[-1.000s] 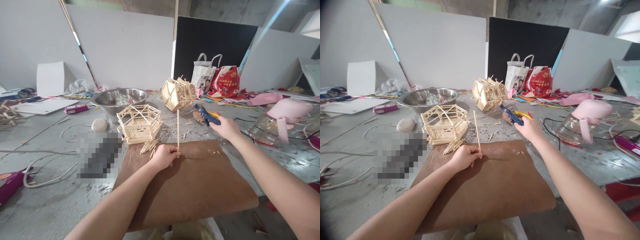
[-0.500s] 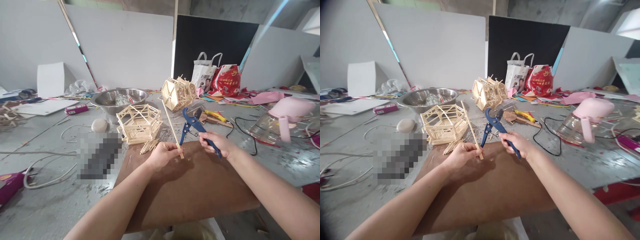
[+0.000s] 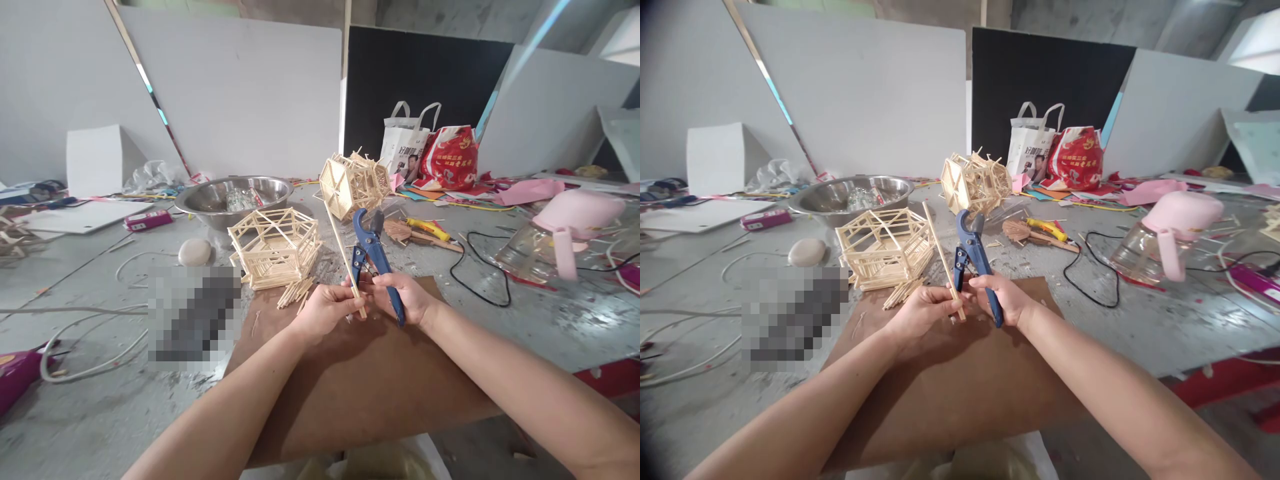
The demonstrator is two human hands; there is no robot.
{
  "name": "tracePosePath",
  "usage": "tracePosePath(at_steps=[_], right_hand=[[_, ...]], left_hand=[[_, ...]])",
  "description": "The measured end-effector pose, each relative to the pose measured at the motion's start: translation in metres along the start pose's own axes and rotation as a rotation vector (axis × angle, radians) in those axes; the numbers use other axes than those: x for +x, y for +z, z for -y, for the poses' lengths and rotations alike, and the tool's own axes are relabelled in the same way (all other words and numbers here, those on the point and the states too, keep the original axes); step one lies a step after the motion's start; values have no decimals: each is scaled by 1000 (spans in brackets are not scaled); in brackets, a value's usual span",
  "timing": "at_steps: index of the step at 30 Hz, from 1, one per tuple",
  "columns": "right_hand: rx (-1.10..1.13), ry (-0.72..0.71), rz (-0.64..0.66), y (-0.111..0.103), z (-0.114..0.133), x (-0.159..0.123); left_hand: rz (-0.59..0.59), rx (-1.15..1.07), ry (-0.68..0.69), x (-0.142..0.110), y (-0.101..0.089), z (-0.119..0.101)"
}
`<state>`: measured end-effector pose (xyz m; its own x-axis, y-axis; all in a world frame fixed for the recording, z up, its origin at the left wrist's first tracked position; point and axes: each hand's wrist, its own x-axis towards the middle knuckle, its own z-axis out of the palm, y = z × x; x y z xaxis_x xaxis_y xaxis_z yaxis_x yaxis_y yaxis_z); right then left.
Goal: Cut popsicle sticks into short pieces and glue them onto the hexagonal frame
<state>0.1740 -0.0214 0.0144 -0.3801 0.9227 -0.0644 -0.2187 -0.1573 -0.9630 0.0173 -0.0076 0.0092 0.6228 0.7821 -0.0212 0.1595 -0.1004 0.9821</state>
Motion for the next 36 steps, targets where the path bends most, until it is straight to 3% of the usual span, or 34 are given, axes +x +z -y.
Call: tracePosePath(at_steps=[4, 7, 11, 16, 24, 36], right_hand=[[-199, -26, -142, -9, 17, -11], [-581, 49, -335, -26, 31, -28], [-1108, 196, -332, -42, 35, -54], [-1410, 194, -323, -33, 29, -67], [-1570, 89, -357, -9, 14, -60], [-1650, 34, -346, 5, 2, -56]], left_hand=[[-23, 304, 42, -1, -6, -2], [-138, 658, 28, -1, -13, -3], [-260, 916, -54, 0, -14, -7], [-303, 957, -51, 1, -7, -10], [-336, 884, -35, -2, -6, -10], [-366, 924, -48, 0, -2, -7]])
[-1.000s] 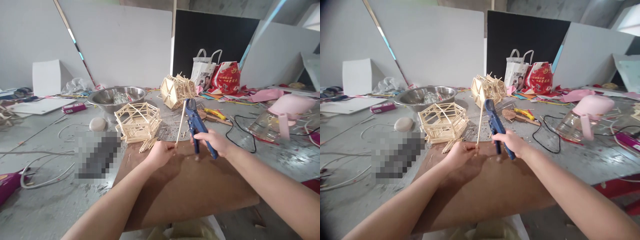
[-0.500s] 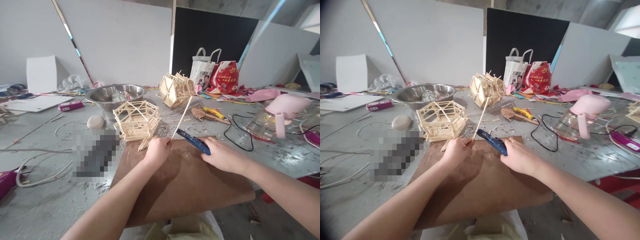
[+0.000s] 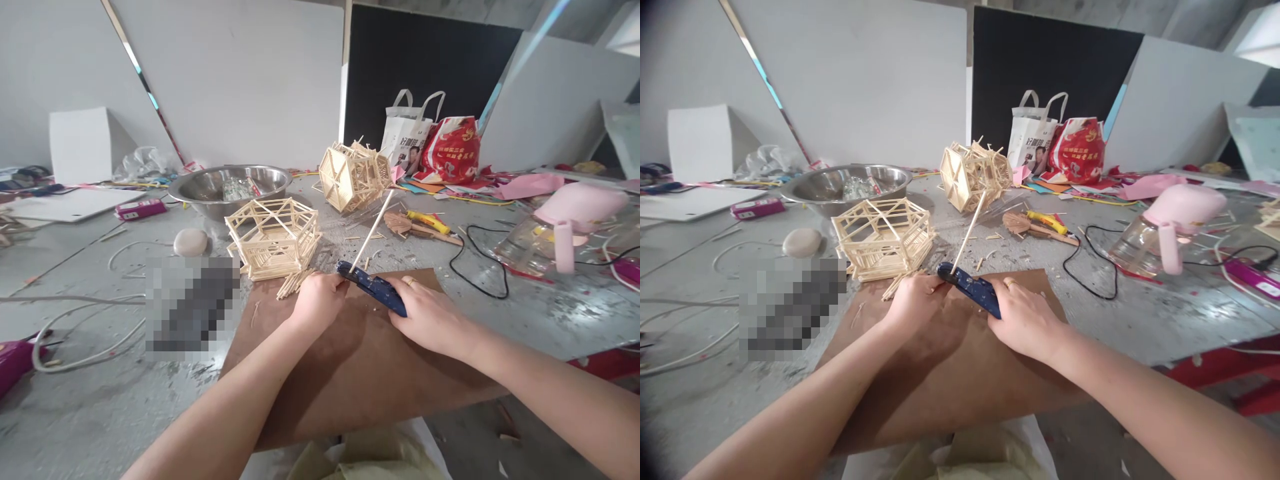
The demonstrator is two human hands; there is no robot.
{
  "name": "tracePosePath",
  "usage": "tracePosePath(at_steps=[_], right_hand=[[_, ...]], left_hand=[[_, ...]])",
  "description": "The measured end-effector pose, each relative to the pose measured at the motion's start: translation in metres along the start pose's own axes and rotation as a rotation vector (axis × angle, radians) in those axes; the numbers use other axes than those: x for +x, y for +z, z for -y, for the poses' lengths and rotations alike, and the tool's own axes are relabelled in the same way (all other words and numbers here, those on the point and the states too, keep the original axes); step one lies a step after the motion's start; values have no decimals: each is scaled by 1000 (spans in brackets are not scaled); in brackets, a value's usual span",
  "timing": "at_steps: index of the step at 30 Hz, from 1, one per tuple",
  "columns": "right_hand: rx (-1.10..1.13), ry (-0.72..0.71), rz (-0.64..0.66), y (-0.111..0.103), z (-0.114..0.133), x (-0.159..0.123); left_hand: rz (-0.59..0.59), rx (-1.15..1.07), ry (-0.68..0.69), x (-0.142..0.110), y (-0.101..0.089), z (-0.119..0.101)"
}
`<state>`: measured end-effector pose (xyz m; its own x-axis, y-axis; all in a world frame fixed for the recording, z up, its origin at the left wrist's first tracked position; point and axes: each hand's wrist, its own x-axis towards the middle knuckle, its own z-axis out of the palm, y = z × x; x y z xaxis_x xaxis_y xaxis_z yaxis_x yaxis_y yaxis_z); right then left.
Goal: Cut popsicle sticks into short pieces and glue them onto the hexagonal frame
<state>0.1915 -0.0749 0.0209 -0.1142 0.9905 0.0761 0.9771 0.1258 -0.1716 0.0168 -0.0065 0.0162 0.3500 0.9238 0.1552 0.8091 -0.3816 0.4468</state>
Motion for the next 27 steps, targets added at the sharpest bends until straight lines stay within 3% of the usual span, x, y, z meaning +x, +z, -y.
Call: tracePosePath(at_steps=[10, 17, 27], right_hand=[[-51, 26, 94, -2, -1, 1], [188, 56, 315, -13, -5, 8], [350, 174, 475, -4, -7, 19]], left_hand=[[57, 142, 68, 2, 1, 2], [129, 222, 164, 3, 3, 5], [155, 325, 146, 3, 9, 4]])
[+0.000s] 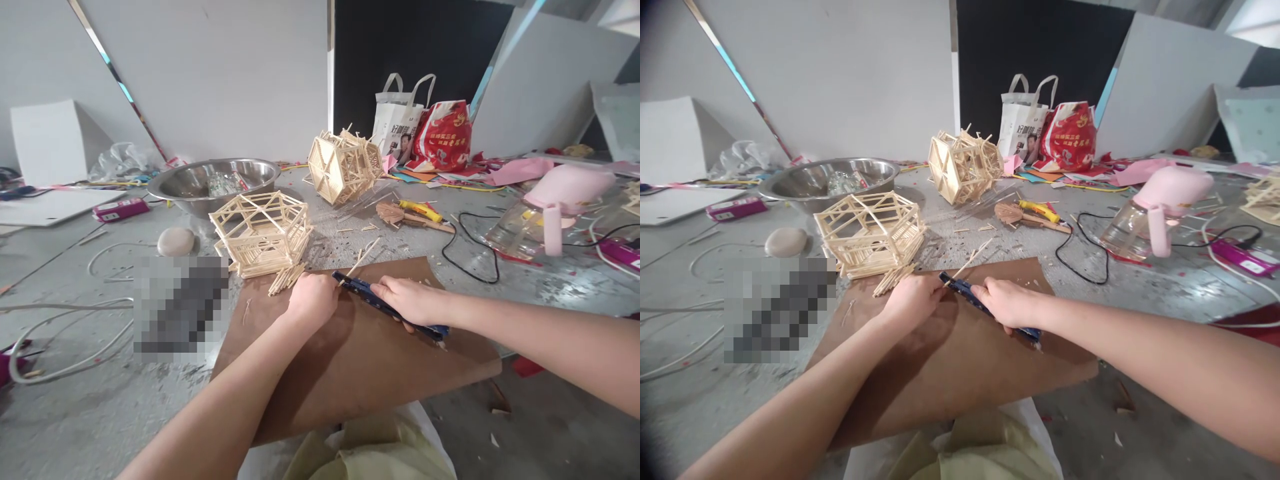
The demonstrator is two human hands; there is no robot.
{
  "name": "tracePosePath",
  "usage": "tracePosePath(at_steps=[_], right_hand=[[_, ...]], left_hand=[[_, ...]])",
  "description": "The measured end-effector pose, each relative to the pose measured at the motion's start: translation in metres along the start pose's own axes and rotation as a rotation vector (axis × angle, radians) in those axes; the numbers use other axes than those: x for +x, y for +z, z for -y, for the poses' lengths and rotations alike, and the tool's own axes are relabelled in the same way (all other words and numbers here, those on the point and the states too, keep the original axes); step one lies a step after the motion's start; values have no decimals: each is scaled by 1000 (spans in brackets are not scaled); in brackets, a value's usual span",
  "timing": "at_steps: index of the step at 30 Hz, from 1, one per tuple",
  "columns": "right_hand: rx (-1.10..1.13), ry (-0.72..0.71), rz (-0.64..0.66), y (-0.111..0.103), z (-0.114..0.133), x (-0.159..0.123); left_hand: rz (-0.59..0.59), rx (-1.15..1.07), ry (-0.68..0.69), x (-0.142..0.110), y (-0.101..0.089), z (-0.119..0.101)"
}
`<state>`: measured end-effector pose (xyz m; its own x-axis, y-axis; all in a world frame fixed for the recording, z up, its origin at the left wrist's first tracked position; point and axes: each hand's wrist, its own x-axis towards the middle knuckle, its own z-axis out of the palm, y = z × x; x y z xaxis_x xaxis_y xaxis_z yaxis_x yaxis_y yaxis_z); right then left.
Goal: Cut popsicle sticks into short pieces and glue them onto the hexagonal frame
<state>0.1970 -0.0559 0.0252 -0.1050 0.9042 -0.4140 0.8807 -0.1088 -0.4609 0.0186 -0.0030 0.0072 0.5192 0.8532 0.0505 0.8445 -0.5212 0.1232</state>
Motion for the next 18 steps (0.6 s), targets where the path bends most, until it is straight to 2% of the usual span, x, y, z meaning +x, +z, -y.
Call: tracePosePath(at_steps=[11, 18], right_hand=[[65, 32, 30, 9, -3, 4], [-21, 45, -74, 13, 1, -1]], left_hand=[[-33, 71, 24, 2, 1, -2], [-76, 77, 57, 0, 3, 0]])
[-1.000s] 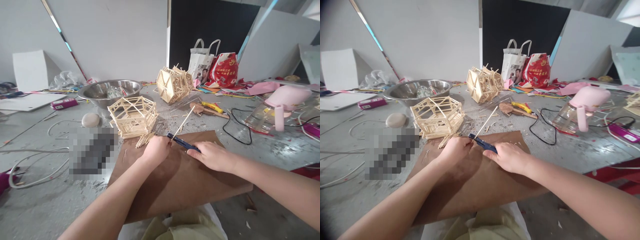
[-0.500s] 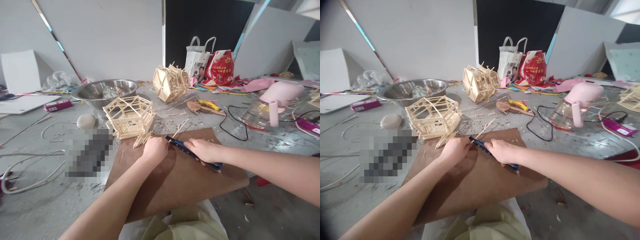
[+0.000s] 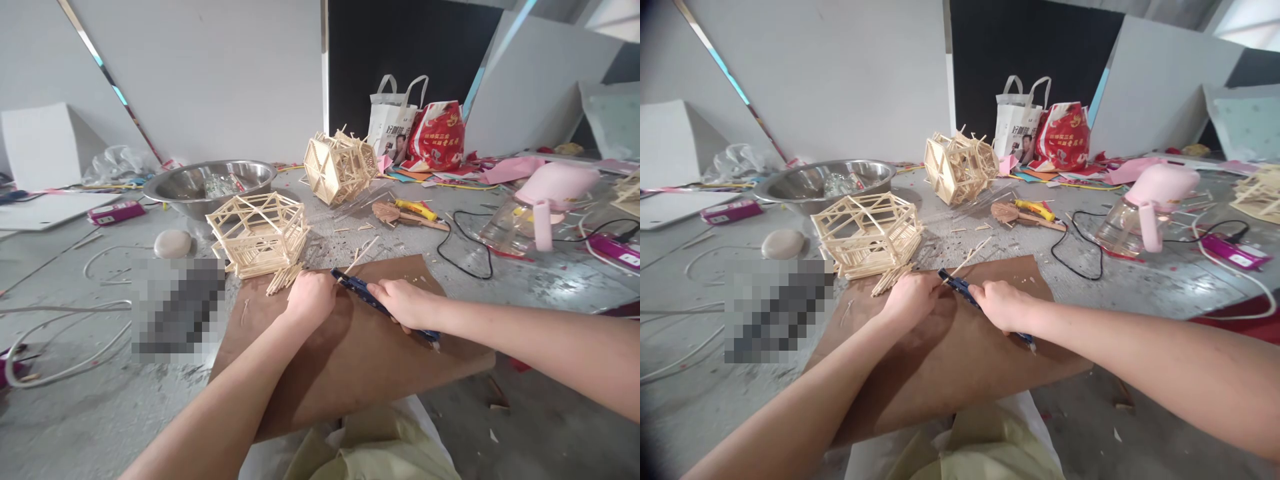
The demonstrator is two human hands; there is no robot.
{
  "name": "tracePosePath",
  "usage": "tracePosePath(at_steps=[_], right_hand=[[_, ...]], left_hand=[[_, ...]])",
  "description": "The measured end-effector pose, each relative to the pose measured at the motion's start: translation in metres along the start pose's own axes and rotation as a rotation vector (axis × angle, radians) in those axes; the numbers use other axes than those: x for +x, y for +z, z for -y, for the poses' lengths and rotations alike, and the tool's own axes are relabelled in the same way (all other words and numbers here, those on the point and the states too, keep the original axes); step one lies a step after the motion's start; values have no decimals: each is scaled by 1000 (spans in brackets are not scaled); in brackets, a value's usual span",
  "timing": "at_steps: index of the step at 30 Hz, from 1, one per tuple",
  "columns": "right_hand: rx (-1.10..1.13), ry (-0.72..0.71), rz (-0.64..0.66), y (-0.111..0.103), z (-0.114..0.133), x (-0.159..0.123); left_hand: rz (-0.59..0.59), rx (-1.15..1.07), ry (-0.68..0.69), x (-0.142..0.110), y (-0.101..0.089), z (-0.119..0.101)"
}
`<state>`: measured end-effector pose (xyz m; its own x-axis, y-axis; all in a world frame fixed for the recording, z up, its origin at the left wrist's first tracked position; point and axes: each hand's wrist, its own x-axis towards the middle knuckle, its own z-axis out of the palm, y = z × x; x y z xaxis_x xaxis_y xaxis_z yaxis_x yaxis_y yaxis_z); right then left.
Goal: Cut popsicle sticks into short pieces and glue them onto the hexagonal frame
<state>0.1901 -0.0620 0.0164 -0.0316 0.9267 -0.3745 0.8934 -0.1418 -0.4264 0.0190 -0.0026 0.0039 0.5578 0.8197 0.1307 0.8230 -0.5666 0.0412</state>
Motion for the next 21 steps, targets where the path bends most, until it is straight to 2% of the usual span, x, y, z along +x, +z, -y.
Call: tracePosePath(at_steps=[4, 21], right_hand=[[-56, 15, -60, -1, 6, -4], [-47, 13, -108, 1, 7, -7]], left_hand=[[-5, 2, 25, -1, 0, 0], [-2, 45, 40, 1, -2, 0]])
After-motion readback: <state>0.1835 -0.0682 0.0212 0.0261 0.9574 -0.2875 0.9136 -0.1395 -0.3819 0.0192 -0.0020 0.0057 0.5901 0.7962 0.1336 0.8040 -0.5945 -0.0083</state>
